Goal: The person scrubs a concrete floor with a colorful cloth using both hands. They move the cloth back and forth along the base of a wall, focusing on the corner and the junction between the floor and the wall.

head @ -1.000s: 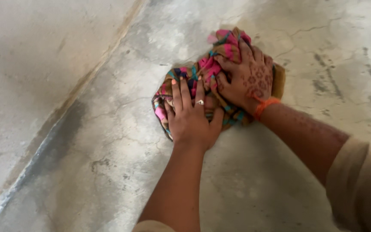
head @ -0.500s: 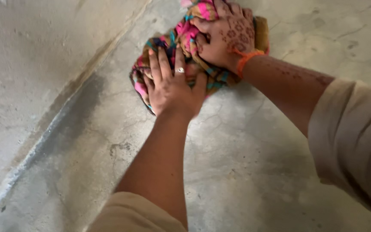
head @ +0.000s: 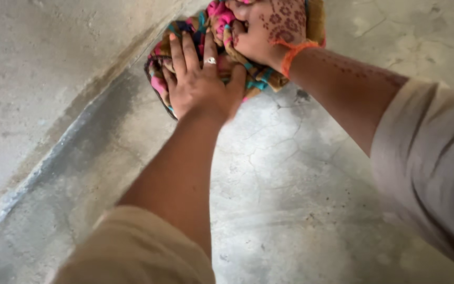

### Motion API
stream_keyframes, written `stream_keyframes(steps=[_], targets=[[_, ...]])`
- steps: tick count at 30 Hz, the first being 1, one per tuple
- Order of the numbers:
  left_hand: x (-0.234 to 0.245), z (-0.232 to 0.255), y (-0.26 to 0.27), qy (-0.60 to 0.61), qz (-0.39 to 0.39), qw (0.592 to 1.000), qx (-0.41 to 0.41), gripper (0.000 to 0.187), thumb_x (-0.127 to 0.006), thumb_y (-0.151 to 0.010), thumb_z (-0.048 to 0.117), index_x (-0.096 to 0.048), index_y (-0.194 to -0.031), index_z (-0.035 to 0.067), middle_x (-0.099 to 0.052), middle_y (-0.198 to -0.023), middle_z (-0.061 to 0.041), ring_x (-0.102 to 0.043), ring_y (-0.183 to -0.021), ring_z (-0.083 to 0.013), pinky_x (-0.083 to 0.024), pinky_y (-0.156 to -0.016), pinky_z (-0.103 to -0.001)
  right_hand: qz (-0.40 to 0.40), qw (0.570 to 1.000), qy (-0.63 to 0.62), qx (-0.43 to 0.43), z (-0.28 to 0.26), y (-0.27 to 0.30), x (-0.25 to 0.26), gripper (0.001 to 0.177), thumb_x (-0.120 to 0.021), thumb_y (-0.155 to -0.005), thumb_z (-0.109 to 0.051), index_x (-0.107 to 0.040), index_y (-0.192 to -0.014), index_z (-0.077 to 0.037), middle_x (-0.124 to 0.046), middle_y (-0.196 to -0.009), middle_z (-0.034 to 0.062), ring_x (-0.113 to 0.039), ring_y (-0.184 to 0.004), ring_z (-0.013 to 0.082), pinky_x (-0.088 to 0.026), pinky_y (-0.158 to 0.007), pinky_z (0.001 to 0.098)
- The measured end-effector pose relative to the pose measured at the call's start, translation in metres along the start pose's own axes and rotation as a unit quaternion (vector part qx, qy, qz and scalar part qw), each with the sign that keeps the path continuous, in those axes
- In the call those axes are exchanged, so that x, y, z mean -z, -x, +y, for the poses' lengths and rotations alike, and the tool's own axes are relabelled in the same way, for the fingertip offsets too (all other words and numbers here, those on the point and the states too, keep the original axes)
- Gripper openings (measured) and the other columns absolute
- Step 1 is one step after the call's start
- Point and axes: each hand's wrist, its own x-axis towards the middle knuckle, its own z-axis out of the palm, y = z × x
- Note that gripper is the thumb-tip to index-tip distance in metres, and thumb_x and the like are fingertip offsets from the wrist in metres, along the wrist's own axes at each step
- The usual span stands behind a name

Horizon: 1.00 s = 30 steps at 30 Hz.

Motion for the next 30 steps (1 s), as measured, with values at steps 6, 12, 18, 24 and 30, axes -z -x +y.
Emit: stream_keyframes(steps=[6, 12, 18, 24, 30], targets=[[0.001, -0.03, -0.006, 0.013, 0.023, 1.0, -0.003, 0.087, -0.035, -0.092, 0.071, -0.006, -0.164, 0.032, 0.005, -0.171, -0.004, 0.013, -0.156, -0.0226, -0.005, -0.126, -0.045, -0.034, 0.999, -0.009, -0.006, -0.013, -0.015, -0.035, 0.024, -0.069, -0.093, -0.025, -0.079, -0.107, -0.008, -0.07, -0.068, 0.012, -0.062, -0.052, 0.0253, -0.048, -0.048, 0.0414], [-0.003, -0.067, 0.002, 0.026, 0.054, 0.998, -0.002, 0.082, -0.039, -0.095, 0.065, -0.014, -0.165, 0.03, 0.002, -0.172, 0.0, 0.008, -0.158, -0.0197, -0.007, -0.128, -0.044, 0.008, 0.995, -0.09, 0.03, -0.047, -0.021, -0.042, 0.025, -0.077, -0.092, -0.034, -0.079, -0.099, -0.01, -0.073, -0.076, 0.0109, -0.067, -0.066, 0.0246, -0.053, -0.062, 0.0393], [0.0, -0.104, 0.025, 0.014, 0.041, 0.999, -0.012, 0.075, -0.04, -0.096, 0.057, -0.021, -0.162, 0.03, 0.0, -0.171, 0.008, 0.007, -0.156, -0.0157, -0.01, -0.126, -0.046, -0.046, 0.998, -0.038, -0.003, -0.104, -0.03, -0.02, 0.028, -0.078, -0.08, -0.04, -0.085, -0.097, -0.02, -0.073, -0.109, 0.015, -0.061, -0.101, 0.0353, -0.043, -0.089, 0.0555], [-0.001, -0.142, 0.05, 0.043, 0.085, 0.993, -0.073, 0.061, -0.037, -0.103, 0.042, -0.034, -0.16, 0.022, -0.008, -0.172, 0.003, -0.002, -0.158, -0.019, -0.016, -0.125, -0.046, -0.15, 0.985, -0.059, -0.056, -0.146, -0.032, 0.001, 0.03, -0.072, -0.086, -0.041, -0.083, -0.105, -0.02, -0.062, -0.136, 0.0151, -0.045, -0.131, 0.0361, -0.031, -0.103, 0.0592], [-0.006, -0.184, 0.084, 0.061, 0.14, 0.98, -0.124, 0.061, -0.042, -0.102, 0.04, -0.043, -0.158, 0.017, -0.017, -0.171, -0.004, -0.008, -0.158, -0.0264, -0.021, -0.127, -0.045, -0.187, 0.979, -0.062, -0.059, -0.199, -0.033, 0.033, 0.042, -0.069, -0.082, -0.045, -0.081, -0.112, -0.018, -0.055, -0.14, 0.0151, -0.042, -0.13, 0.0362, -0.027, -0.105, 0.0581]])
